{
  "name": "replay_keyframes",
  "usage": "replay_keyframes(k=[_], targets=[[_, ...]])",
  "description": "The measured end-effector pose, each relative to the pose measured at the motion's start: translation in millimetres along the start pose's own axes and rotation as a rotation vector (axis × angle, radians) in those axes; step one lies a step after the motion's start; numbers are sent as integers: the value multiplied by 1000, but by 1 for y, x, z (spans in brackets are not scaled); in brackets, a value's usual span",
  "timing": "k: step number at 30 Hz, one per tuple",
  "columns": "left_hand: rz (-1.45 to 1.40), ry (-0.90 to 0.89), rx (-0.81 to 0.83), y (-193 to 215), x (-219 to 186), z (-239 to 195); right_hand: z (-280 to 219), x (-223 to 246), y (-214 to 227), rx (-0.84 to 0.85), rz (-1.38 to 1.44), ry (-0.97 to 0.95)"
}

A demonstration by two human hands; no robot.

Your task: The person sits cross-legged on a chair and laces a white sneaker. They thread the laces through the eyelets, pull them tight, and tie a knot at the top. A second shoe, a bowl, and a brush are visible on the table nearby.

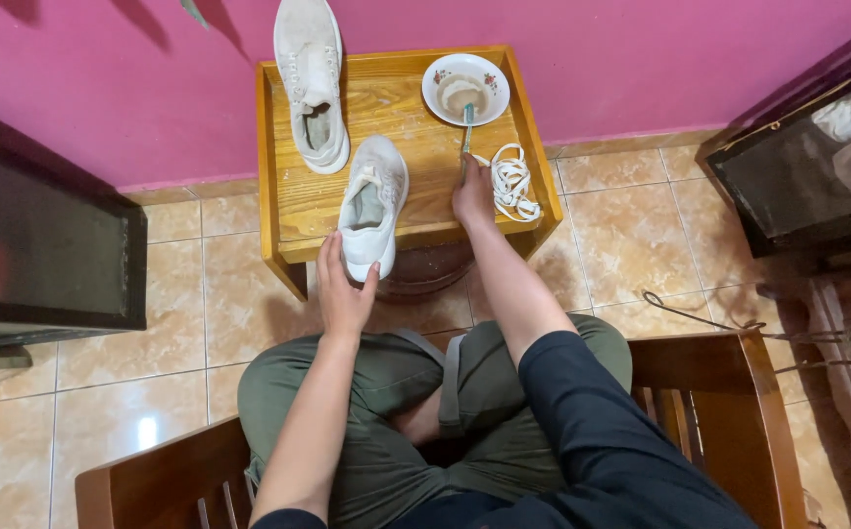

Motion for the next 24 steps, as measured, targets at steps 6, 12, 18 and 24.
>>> replay_keyframes(k=[6, 12, 18, 24], targets=[[25, -27, -24, 3, -7, 8, -3, 3, -2, -55, -92, 67], [64, -80, 10, -5, -10, 19, -25, 27, 28, -120, -120, 137], [111, -100, 11, -16, -8, 20, -5, -73, 37, -28, -548, -55], [-1, -65, 5, -6, -14, 9, -26, -69, 96, -391, -230, 119]])
Point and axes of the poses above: each hand's wrist, its own z-axis towards the middle knuckle, its own y-axis out of the back of the hand, x = y × z, the point moved 6 cm from there along z, towards the middle knuckle, and after that the axes turned 10 degrees about x, right-handed, at the moved point
